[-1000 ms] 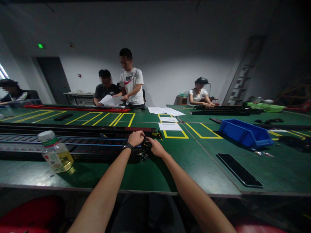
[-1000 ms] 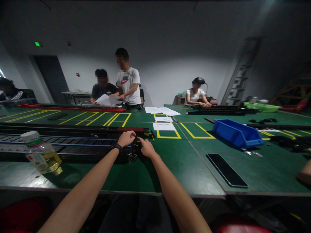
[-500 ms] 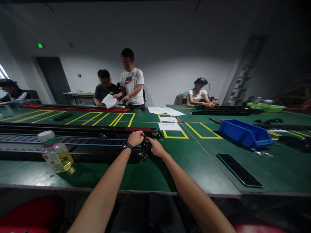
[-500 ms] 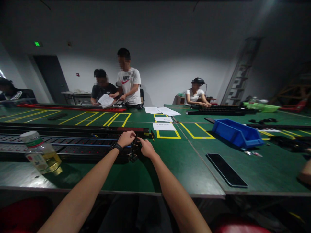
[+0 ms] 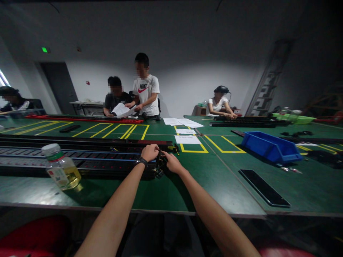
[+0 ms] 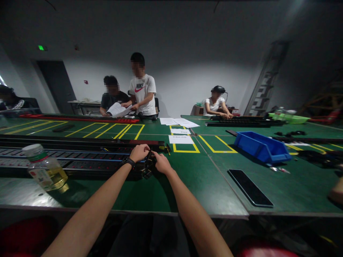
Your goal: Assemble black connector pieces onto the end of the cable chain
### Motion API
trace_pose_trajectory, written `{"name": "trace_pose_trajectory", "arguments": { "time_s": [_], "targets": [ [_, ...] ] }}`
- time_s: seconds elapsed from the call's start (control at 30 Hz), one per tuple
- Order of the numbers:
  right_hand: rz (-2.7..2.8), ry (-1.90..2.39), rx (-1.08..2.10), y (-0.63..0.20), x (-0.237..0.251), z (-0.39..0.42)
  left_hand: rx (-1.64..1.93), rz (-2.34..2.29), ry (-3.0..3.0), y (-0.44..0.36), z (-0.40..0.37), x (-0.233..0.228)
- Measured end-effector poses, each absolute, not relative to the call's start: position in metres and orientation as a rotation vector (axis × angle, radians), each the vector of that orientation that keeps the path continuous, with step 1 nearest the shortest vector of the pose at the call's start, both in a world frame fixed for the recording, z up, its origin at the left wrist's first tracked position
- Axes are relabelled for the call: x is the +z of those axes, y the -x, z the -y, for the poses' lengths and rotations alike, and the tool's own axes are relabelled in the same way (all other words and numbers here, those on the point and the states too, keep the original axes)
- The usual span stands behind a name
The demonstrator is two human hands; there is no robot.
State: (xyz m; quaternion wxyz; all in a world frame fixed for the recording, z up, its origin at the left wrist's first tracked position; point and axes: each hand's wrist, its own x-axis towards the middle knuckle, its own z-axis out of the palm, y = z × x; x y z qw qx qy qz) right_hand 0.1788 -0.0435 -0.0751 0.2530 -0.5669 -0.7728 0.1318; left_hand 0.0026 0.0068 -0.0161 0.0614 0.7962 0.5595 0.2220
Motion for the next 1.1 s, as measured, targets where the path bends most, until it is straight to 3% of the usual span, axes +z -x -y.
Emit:
{"name": "trace_pose_trajectory", "arguments": {
  "time_s": [1.1],
  "targets": [
    [2.103,1.52,0.36,-0.1795,-0.0763,0.0424,0.668,-1.702,-2.395,-0.003,-0.0057,-0.0153]
  ]
}}
